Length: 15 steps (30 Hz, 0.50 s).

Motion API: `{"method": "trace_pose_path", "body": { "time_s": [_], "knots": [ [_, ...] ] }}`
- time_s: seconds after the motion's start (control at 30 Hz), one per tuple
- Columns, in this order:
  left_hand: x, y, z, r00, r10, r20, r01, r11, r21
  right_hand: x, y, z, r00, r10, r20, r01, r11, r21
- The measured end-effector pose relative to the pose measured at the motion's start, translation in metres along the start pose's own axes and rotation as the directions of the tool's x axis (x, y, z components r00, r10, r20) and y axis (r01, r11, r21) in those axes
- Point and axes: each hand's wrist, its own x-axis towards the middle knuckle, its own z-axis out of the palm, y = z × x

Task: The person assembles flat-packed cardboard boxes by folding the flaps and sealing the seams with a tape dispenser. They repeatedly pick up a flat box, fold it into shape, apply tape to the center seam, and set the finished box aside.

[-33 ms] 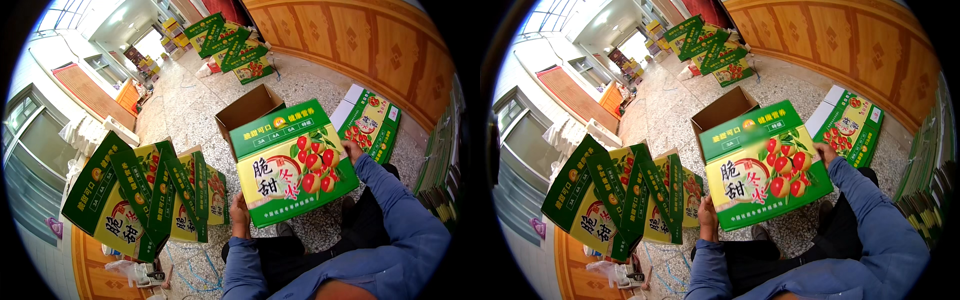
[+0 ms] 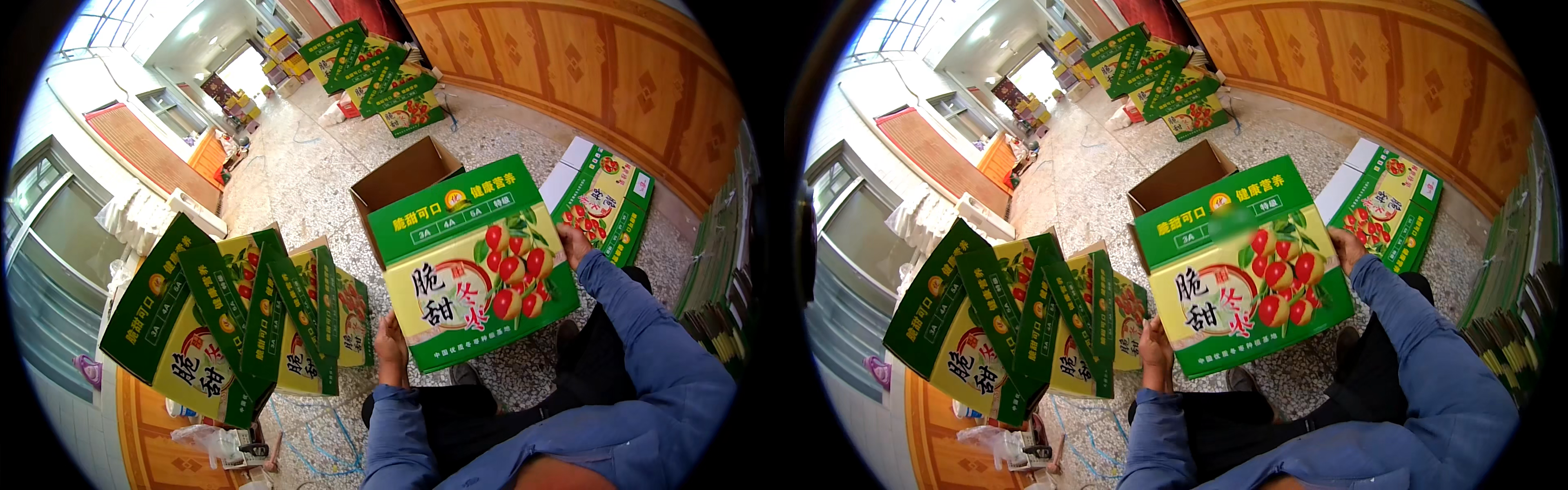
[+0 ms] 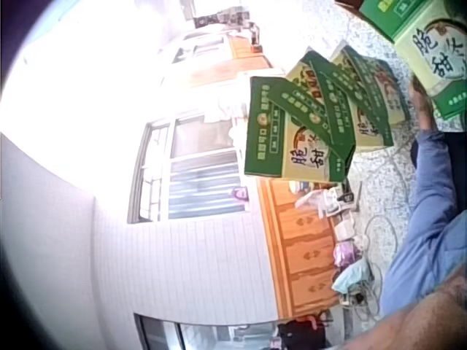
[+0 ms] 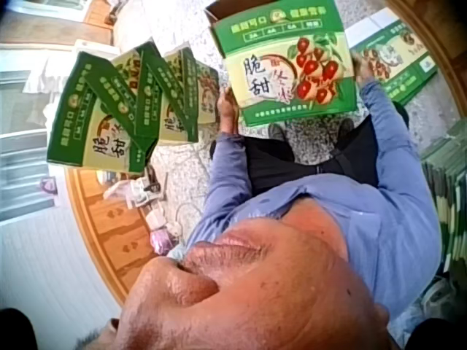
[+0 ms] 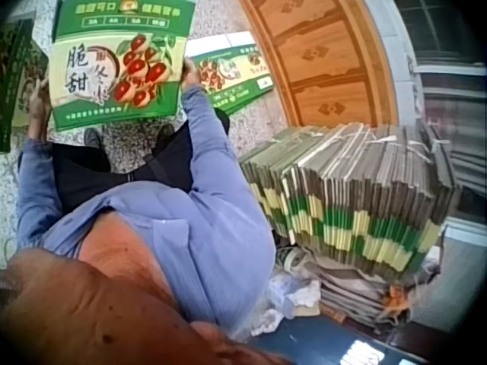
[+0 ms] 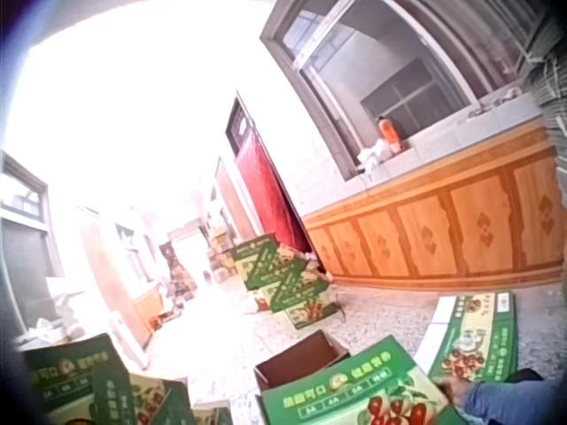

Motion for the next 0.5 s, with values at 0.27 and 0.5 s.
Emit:
{"method": "trace_pose_path", "body": {
  "time_s": [0.27,0.5],
  "knots": [
    [0.033,-0.055,-0.027,0.976,-0.198,-0.091,0.207,0.972,0.112,0.051,0.056,-0.032,1.000,-0.025,0.008,0.025,0.998,-0.050],
    [0.035,0.015,-0.003,0.940,-0.190,-0.284,0.314,0.811,0.493,0.063,0.061,-0.001,0.957,-0.288,-0.032,-0.022,0.039,-0.999]
  ]
}}
